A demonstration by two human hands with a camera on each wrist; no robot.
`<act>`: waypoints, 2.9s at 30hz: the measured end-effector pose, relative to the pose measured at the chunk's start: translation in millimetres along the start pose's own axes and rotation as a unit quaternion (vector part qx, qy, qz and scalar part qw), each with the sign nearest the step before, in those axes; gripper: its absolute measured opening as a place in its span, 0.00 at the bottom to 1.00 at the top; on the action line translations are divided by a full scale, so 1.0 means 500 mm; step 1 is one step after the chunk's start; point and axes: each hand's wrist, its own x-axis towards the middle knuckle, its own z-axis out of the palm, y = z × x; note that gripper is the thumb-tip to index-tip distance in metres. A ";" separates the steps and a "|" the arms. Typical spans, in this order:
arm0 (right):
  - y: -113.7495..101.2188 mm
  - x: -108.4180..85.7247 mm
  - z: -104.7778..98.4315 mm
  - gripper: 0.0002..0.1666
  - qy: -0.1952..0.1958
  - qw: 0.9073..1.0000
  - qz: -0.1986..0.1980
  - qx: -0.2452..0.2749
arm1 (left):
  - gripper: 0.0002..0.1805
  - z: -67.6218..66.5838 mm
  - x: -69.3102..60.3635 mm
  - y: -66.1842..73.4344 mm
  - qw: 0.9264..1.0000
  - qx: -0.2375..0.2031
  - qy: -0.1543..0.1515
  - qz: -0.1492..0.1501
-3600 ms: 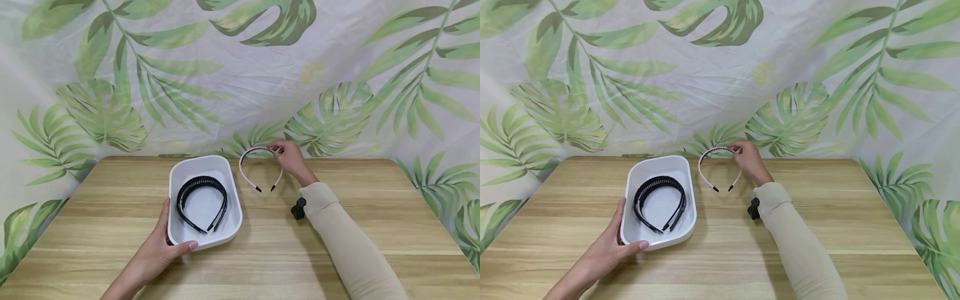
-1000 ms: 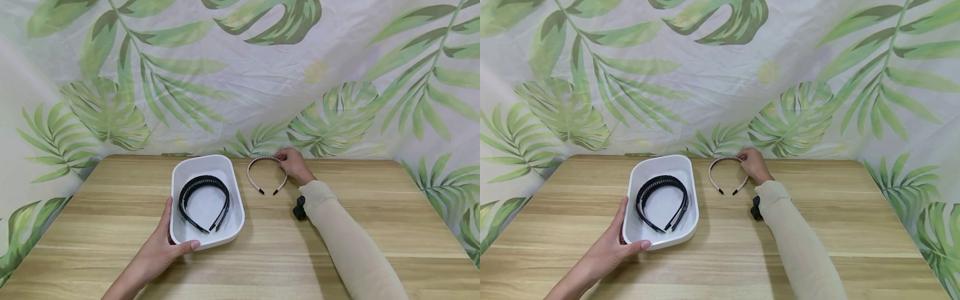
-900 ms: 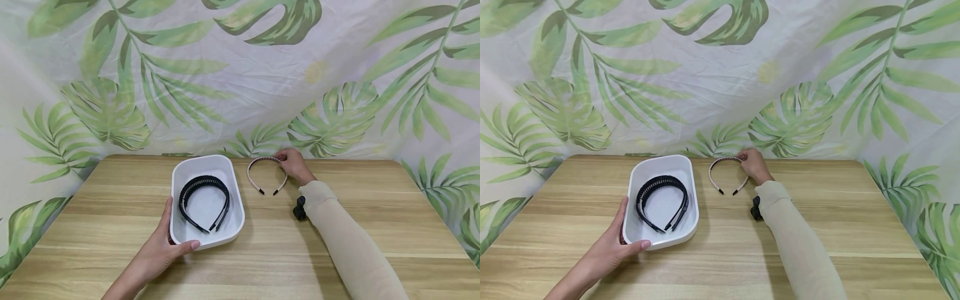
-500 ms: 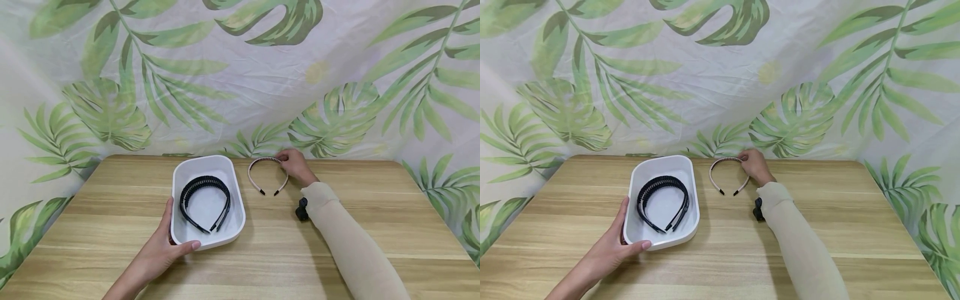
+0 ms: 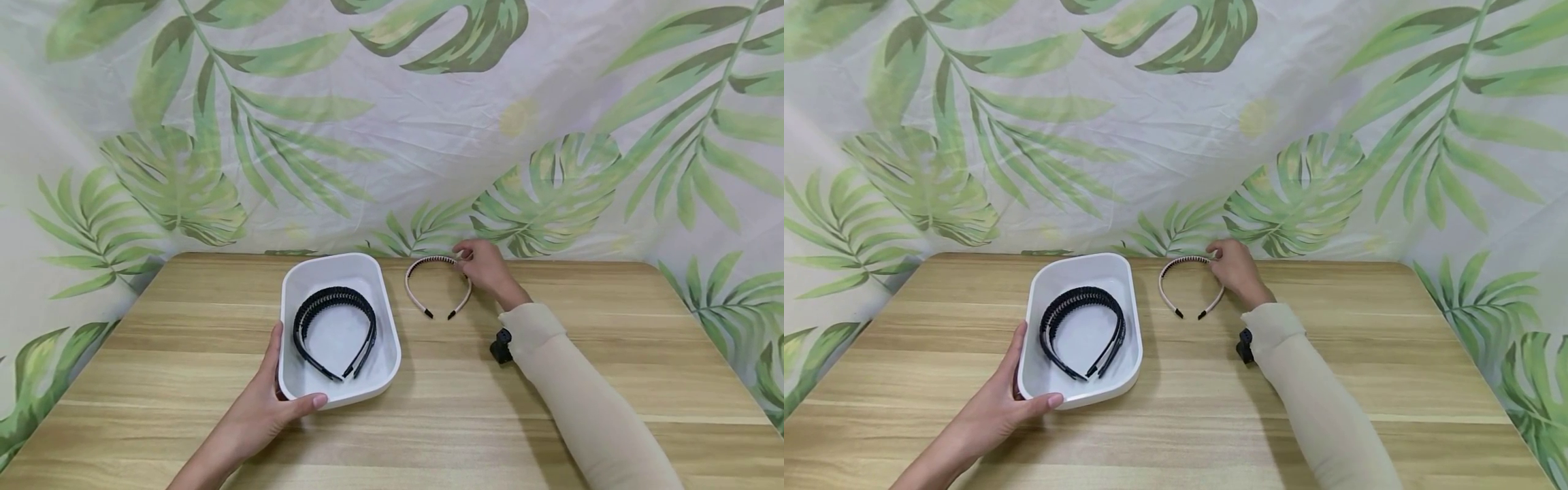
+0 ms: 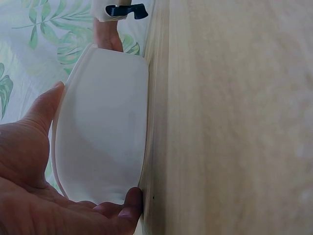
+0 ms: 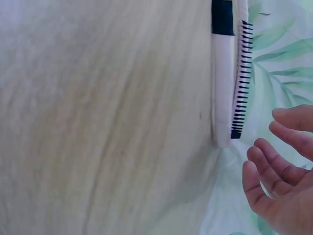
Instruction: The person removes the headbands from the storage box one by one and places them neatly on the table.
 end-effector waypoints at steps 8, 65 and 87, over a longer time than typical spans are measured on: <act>-0.027 -0.016 -0.006 0.20 0.015 0.999 -0.045 -0.018 | 0.77 0.000 0.001 -0.001 1.000 0.003 -0.002 0.002; -0.221 -0.068 0.128 0.22 -0.081 0.958 -0.270 0.056 | 0.75 -0.001 0.001 0.002 1.000 -0.010 0.000 0.020; -0.239 -0.040 0.171 0.23 -0.141 0.948 -0.286 -0.006 | 0.76 -0.001 -0.001 -0.002 1.000 -0.010 -0.002 0.010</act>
